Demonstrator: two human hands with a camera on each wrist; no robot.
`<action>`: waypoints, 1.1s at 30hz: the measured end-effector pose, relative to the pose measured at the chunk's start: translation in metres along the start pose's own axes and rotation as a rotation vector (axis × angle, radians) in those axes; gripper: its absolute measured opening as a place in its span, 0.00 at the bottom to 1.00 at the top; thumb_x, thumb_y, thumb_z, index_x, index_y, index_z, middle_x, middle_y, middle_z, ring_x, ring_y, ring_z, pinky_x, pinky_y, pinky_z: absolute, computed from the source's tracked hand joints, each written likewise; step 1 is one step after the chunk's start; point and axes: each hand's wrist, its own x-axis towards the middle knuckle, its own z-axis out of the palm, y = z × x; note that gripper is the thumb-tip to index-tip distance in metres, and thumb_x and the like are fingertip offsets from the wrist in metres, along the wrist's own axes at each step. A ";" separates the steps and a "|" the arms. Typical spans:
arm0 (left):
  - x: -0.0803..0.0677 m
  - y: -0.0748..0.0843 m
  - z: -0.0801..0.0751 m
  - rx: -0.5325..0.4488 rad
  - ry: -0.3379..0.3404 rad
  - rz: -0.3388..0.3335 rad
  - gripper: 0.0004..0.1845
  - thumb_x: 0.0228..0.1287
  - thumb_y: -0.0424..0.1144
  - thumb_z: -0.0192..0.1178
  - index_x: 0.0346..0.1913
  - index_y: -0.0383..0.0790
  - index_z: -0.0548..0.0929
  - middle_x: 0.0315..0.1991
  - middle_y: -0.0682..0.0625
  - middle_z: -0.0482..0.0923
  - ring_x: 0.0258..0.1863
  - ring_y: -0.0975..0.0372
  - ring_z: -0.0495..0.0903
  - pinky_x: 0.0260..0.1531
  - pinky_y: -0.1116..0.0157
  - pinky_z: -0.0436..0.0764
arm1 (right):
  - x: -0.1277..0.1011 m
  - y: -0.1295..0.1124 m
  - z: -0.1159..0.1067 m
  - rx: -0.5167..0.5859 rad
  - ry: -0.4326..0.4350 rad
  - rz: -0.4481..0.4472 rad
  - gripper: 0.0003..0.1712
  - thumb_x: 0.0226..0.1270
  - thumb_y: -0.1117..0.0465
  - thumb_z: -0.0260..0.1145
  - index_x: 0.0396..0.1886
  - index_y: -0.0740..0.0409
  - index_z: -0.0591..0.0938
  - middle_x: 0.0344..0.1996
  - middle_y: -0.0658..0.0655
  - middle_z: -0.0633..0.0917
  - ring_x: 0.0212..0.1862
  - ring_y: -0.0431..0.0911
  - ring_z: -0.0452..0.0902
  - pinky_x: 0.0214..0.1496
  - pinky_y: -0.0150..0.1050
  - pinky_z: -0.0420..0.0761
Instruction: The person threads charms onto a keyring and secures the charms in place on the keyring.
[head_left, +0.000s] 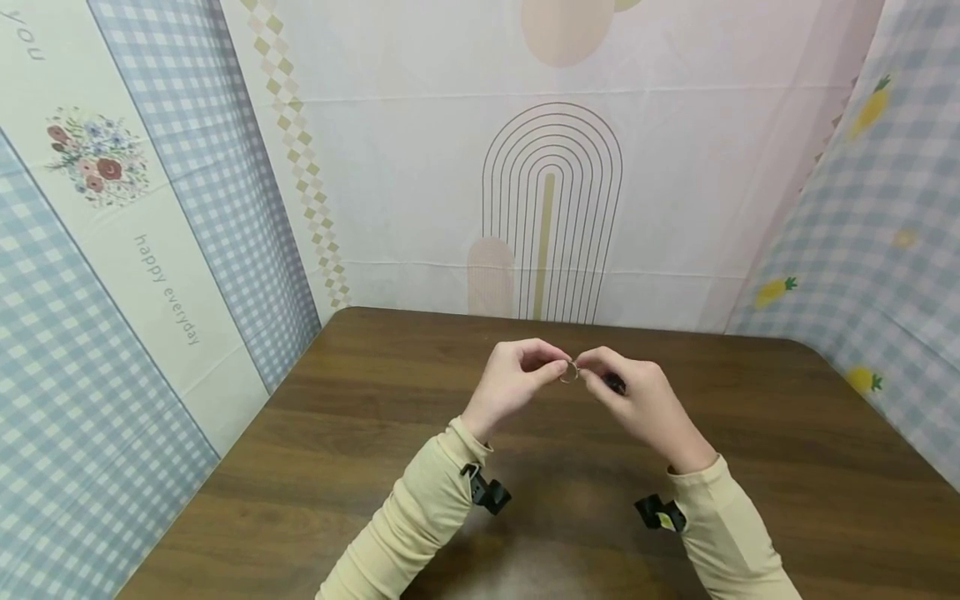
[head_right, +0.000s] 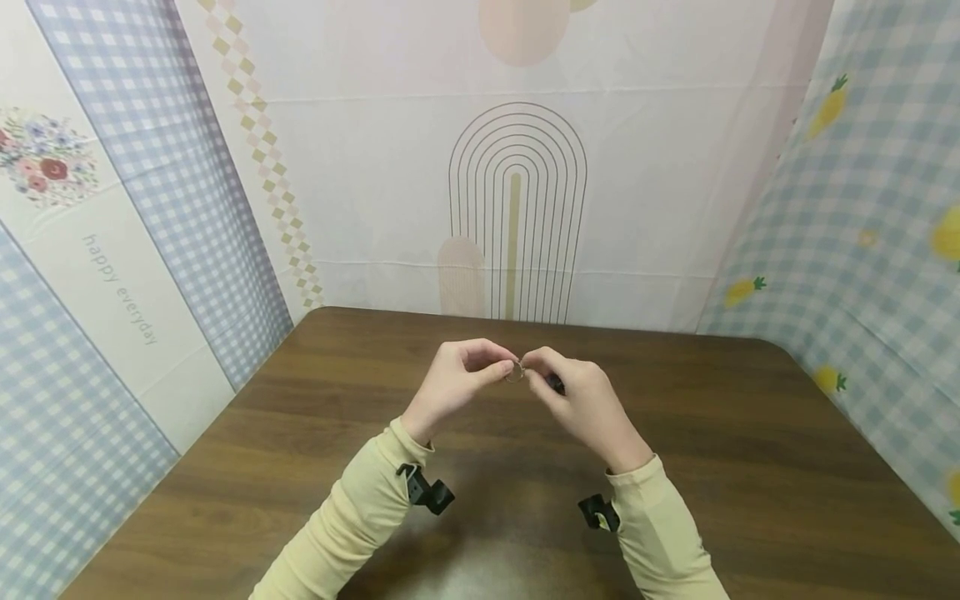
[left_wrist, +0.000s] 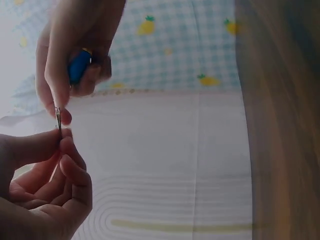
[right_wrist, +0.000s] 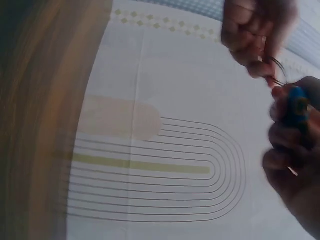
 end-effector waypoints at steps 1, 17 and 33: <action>0.001 -0.001 -0.001 0.041 -0.002 -0.002 0.06 0.62 0.32 0.64 0.39 0.34 0.87 0.36 0.39 0.87 0.30 0.68 0.81 0.31 0.75 0.77 | 0.000 0.001 -0.001 0.044 -0.050 0.051 0.10 0.59 0.70 0.68 0.39 0.56 0.82 0.22 0.45 0.83 0.23 0.32 0.69 0.26 0.27 0.71; 0.001 -0.061 0.006 0.771 -0.303 -0.283 0.07 0.49 0.38 0.72 0.20 0.45 0.84 0.22 0.55 0.82 0.24 0.64 0.76 0.29 0.69 0.75 | -0.026 0.045 0.037 0.373 -0.758 0.262 0.07 0.65 0.69 0.63 0.42 0.65 0.81 0.33 0.56 0.86 0.33 0.38 0.80 0.31 0.30 0.79; -0.010 -0.077 0.026 0.954 -0.447 -0.323 0.18 0.45 0.39 0.76 0.12 0.44 0.76 0.08 0.57 0.70 0.13 0.66 0.70 0.19 0.73 0.69 | -0.040 0.047 0.056 0.385 -0.916 0.440 0.08 0.62 0.72 0.63 0.41 0.64 0.78 0.25 0.54 0.79 0.24 0.41 0.75 0.27 0.33 0.78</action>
